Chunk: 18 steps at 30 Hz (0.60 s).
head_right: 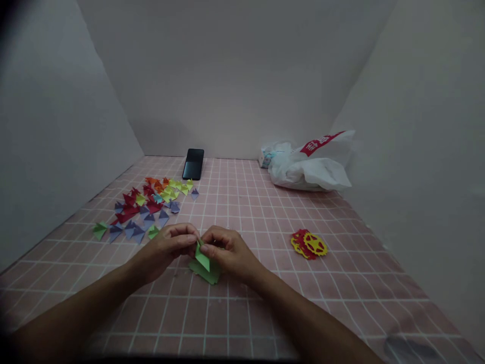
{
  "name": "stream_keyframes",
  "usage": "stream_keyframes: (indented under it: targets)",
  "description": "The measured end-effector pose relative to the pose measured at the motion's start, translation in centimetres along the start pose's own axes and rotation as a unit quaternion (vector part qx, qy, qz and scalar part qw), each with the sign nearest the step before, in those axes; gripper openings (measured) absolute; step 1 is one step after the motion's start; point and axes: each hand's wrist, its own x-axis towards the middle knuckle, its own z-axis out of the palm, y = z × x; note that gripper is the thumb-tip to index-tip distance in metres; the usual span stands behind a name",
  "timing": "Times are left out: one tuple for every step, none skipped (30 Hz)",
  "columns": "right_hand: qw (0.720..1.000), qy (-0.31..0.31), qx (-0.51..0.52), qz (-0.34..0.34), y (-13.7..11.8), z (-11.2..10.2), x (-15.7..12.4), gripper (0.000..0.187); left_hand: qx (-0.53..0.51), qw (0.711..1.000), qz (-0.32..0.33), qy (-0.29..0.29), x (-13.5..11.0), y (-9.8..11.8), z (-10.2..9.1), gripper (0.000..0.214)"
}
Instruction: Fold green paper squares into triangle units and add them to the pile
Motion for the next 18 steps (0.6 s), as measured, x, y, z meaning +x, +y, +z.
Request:
stream_keyframes:
  targets:
    - [1.000, 0.001, 0.003, 0.002, 0.04, -0.01, 0.00, 0.015, -0.002, 1.000, -0.001, -0.002, 0.01, 0.00, -0.03, 0.012]
    - [1.000, 0.002, 0.005, 0.005, 0.08, -0.02, 0.00, 0.015, -0.004, 1.000, -0.002, -0.004, 0.01, 0.00, -0.05, 0.012]
    - [1.000, 0.002, 0.008, 0.007, 0.13, -0.02, 0.01, 0.015, -0.007, 1.000, -0.002, -0.006, 0.00, 0.01, -0.05, 0.012]
    - [1.000, 0.002, 0.010, 0.008, 0.17, -0.02, 0.01, 0.015, -0.012, 1.000, -0.002, -0.007, -0.01, 0.01, -0.04, 0.012]
    - [1.000, 0.000, 0.013, 0.008, 0.19, -0.02, 0.02, 0.015, -0.018, 1.000, -0.002, -0.007, -0.02, 0.02, -0.02, 0.013]
    - [1.000, -0.002, 0.014, 0.009, 0.21, -0.01, 0.02, 0.015, -0.025, 1.000, -0.002, -0.007, -0.03, 0.03, 0.01, 0.014]
    - [1.000, -0.003, 0.015, 0.010, 0.20, 0.00, 0.02, 0.015, -0.030, 1.000, -0.002, -0.005, -0.02, 0.04, 0.05, 0.015]
    - [1.000, -0.004, 0.014, 0.012, 0.19, 0.01, 0.02, 0.015, -0.034, 0.999, -0.004, -0.004, -0.02, 0.05, 0.07, 0.017]
    - [1.000, -0.004, 0.012, 0.016, 0.16, 0.02, 0.01, 0.015, -0.035, 0.999, -0.008, -0.003, -0.01, 0.06, 0.09, 0.017]
    - [1.000, -0.005, 0.010, 0.019, 0.13, 0.03, 0.00, 0.015, -0.035, 0.999, -0.014, -0.003, 0.00, 0.07, 0.10, 0.017]
    - [1.000, -0.005, 0.007, 0.021, 0.09, 0.04, -0.02, 0.015, -0.035, 0.999, -0.019, -0.005, 0.00, 0.08, 0.09, 0.017]
    - [1.000, -0.006, 0.005, 0.023, 0.05, 0.05, -0.03, 0.014, -0.037, 0.999, -0.023, -0.007, 0.01, 0.08, 0.06, 0.016]
    - [1.000, -0.007, 0.002, 0.023, 0.01, 0.05, -0.04, 0.014, -0.039, 0.999, -0.026, -0.011, 0.00, 0.08, 0.03, 0.016]
    - [1.000, -0.008, 0.000, 0.022, -0.02, 0.05, -0.05, 0.015, -0.041, 0.999, -0.027, -0.014, 0.00, 0.07, -0.02, 0.016]
    - [1.000, -0.009, -0.002, 0.022, -0.05, 0.05, -0.06, 0.015, -0.043, 0.999, -0.027, -0.017, -0.02, 0.06, -0.08, 0.015]
    - [1.000, -0.009, -0.003, 0.021, -0.07, 0.05, -0.06, 0.016, -0.044, 0.998, -0.028, -0.018, -0.03, 0.03, -0.13, 0.015]
    - [1.000, -0.009, -0.004, 0.022, -0.10, 0.04, -0.05, 0.016, -0.043, 0.998, -0.031, -0.018, -0.04, 0.00, -0.19, 0.015]
    - [1.000, -0.010, -0.005, 0.022, -0.13, 0.03, -0.05, 0.016, -0.042, 0.998, -0.034, -0.016, -0.05, -0.03, -0.24, 0.015]
